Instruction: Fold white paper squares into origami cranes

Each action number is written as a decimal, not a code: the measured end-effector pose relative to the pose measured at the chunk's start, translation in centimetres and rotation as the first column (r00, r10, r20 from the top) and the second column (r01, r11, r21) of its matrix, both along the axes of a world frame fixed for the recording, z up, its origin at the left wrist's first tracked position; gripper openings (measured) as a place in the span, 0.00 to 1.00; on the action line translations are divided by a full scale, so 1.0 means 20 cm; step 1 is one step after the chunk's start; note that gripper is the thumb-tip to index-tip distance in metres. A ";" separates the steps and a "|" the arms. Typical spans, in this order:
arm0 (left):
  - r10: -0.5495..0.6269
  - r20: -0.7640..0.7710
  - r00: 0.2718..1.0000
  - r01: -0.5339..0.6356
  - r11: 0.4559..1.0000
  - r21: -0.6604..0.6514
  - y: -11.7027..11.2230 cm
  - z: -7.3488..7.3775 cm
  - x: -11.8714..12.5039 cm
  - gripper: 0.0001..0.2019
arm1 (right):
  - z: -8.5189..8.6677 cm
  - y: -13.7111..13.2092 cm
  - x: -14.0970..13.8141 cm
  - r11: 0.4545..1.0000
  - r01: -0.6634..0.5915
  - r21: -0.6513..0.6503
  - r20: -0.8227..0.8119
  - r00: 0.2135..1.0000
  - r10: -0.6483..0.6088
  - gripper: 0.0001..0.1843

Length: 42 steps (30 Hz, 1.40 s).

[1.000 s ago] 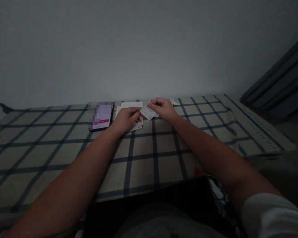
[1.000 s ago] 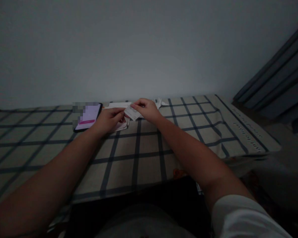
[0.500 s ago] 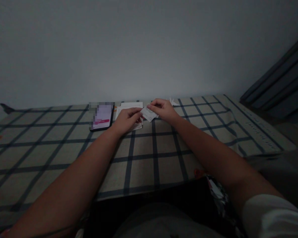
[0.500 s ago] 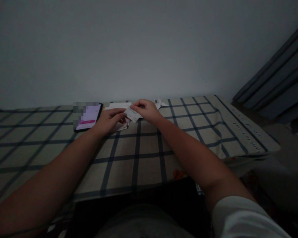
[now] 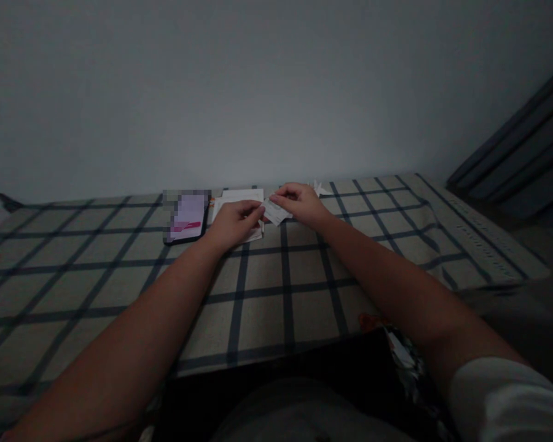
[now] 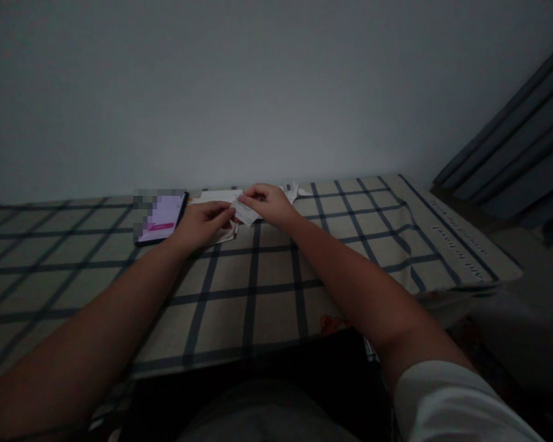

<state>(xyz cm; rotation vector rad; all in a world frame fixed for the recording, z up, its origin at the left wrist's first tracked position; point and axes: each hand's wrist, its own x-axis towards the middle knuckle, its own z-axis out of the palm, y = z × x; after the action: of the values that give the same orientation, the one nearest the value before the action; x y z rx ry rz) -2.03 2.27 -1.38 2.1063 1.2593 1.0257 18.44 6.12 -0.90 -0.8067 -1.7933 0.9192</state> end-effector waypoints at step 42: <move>0.011 0.004 1.000 -0.011 1.000 0.006 0.02 -0.02 0.00 0.19 | 0.00 0.00 0.00 1.000 -0.001 0.000 -0.002 1.000 0.001 0.13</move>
<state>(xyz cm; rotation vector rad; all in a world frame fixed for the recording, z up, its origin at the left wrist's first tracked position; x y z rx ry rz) -2.09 2.67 -1.71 2.1033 1.2688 1.0397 18.43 6.20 -0.90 -0.8045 -1.7922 0.9203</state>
